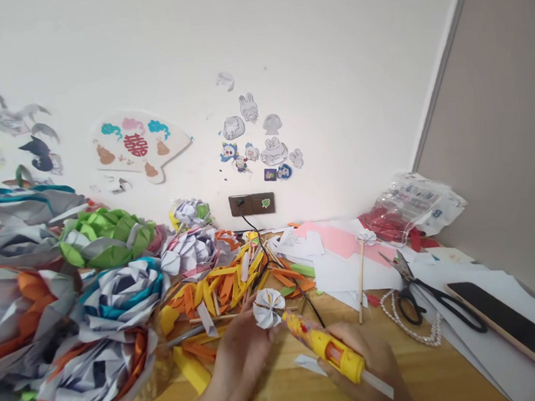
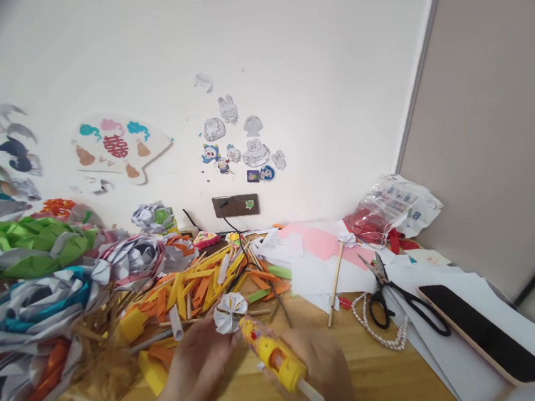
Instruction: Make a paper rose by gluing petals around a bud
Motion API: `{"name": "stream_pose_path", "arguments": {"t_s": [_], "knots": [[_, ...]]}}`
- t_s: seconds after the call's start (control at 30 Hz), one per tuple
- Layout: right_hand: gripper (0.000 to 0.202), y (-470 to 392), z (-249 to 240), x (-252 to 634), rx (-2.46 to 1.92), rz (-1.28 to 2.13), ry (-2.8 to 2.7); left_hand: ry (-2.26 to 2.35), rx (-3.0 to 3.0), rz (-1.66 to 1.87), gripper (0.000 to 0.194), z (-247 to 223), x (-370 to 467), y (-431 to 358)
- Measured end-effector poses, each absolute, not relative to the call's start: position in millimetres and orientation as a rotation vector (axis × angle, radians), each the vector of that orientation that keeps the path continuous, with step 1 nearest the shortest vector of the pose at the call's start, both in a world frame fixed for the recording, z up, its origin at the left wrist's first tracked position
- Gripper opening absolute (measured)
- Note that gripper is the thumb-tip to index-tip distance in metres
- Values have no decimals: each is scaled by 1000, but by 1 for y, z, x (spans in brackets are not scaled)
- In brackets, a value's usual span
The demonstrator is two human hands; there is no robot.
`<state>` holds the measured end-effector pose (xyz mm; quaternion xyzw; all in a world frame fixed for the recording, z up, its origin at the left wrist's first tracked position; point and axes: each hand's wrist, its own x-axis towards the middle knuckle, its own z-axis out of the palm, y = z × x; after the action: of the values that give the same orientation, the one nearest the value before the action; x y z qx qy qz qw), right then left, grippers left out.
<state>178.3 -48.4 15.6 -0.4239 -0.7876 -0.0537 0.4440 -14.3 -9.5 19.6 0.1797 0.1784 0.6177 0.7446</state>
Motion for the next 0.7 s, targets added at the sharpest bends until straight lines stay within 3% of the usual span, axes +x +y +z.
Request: {"name": "stream_pose_path", "arguments": {"t_s": [0.2,0.7], "knots": [[36,-50,23,175,-1026,-121,-1887,448,438,1380,13,13,-15,-9],[25,-48,14,173,-1100,-84,-1800,485,484,1380,13,15,-15,-11]]}}
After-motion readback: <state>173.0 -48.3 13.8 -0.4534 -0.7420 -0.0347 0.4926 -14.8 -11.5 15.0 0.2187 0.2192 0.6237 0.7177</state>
